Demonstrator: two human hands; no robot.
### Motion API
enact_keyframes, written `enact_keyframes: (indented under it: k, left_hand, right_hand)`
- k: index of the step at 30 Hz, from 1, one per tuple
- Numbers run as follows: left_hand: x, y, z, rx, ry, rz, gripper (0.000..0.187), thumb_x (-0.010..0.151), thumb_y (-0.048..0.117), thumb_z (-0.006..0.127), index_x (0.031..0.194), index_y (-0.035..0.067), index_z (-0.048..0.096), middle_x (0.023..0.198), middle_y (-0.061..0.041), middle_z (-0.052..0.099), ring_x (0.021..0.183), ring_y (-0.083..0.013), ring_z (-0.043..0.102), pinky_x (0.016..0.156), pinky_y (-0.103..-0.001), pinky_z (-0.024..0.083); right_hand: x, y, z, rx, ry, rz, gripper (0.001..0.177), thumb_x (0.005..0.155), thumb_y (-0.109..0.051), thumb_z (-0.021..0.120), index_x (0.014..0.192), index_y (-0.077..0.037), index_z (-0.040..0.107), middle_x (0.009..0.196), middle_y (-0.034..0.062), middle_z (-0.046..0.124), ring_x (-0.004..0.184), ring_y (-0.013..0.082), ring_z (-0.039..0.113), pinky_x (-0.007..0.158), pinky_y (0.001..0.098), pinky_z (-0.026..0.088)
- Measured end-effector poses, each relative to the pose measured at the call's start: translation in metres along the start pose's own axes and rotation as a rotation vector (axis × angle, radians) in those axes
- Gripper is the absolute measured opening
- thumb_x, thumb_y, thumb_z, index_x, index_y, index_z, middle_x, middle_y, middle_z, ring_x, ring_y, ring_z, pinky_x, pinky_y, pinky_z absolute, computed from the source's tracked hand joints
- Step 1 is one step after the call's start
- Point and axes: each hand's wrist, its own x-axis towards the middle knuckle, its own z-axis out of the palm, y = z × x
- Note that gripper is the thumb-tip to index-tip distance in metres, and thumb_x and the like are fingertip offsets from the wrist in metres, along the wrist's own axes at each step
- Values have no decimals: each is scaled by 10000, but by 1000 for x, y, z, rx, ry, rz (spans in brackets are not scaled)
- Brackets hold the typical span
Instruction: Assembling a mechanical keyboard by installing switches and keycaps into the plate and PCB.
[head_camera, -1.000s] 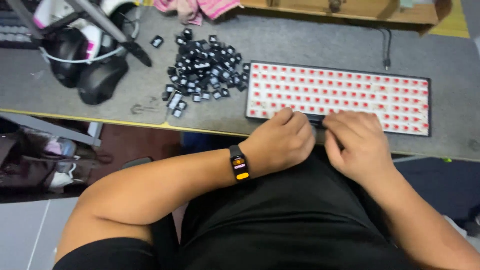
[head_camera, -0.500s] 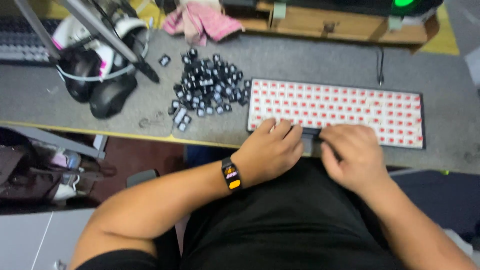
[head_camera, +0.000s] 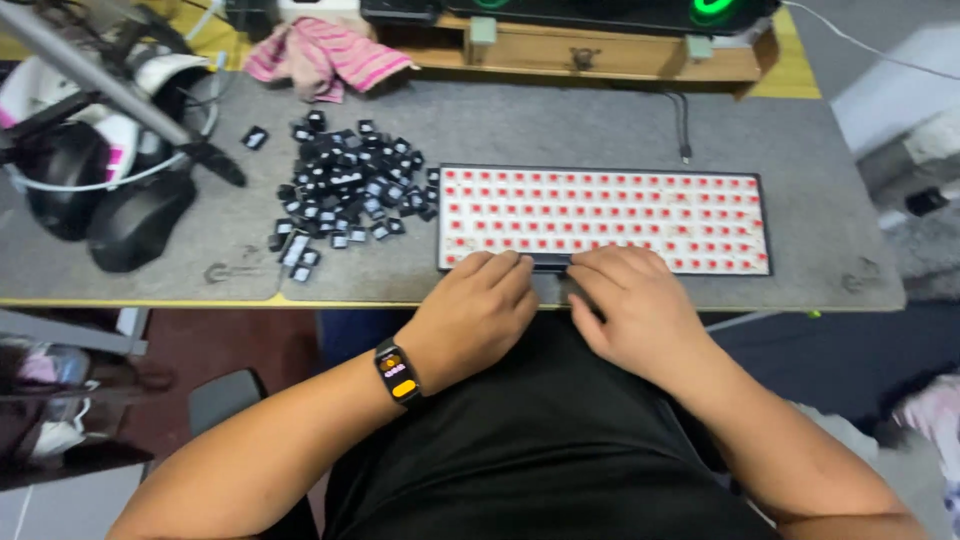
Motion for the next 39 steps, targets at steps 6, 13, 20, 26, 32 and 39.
enact_keyframes:
  k: [6,13,20,26,32,39]
  left_hand:
    - [2,-5,6,-80,22,-18,195,956,102,554,871,3,699,900,-185,652,932,-384,665,780,-455,493]
    - [-10,-7,7,-90,59,-21,131,874,117,571,853,55,685,998,-166,696,1034,-362,686,846,-475,502]
    - [-10,-23,-33,-117,-58,-81,57,864,168,645,844,130,607,1105,-63,612,1042,-265,620,942,-438,440]
    - [-31,-96,-45,23,20,-268,83,792,36,573,843,97,594,840,-70,599,759,-328,556,600,-479,429]
    - [-42,-127,-51,175,-192,-605,464,842,251,780,1287,172,676,1196,-50,679,1170,-261,572,868,-418,429]
    - [-57,-165,-25,6,-242,-700,255,839,111,791,1094,102,782,964,-85,765,991,-276,696,812,-383,585]
  right_hand:
    - [-3,-20,-11,-74,-26,-35,308,863,-214,746,1093,-8,747,1150,166,740,1131,328,696,975,449,541]
    - [-7,2,-16,150,5,-14,213,882,-135,703,1040,-5,763,1096,174,765,1083,364,723,951,472,563]
    - [-8,3,-16,148,54,2,154,922,-80,693,1047,-24,765,1124,111,767,1037,295,720,998,397,552]
    - [-1,5,-10,242,126,14,128,915,-38,701,1026,-4,755,1116,137,759,1037,288,717,1060,440,545]
    - [-5,-1,23,349,301,87,142,894,-43,749,1028,-34,795,1103,121,781,1076,355,719,997,463,561]
    - [-4,-4,20,369,352,46,122,886,13,711,984,-2,780,1058,165,770,1006,388,718,923,523,580]
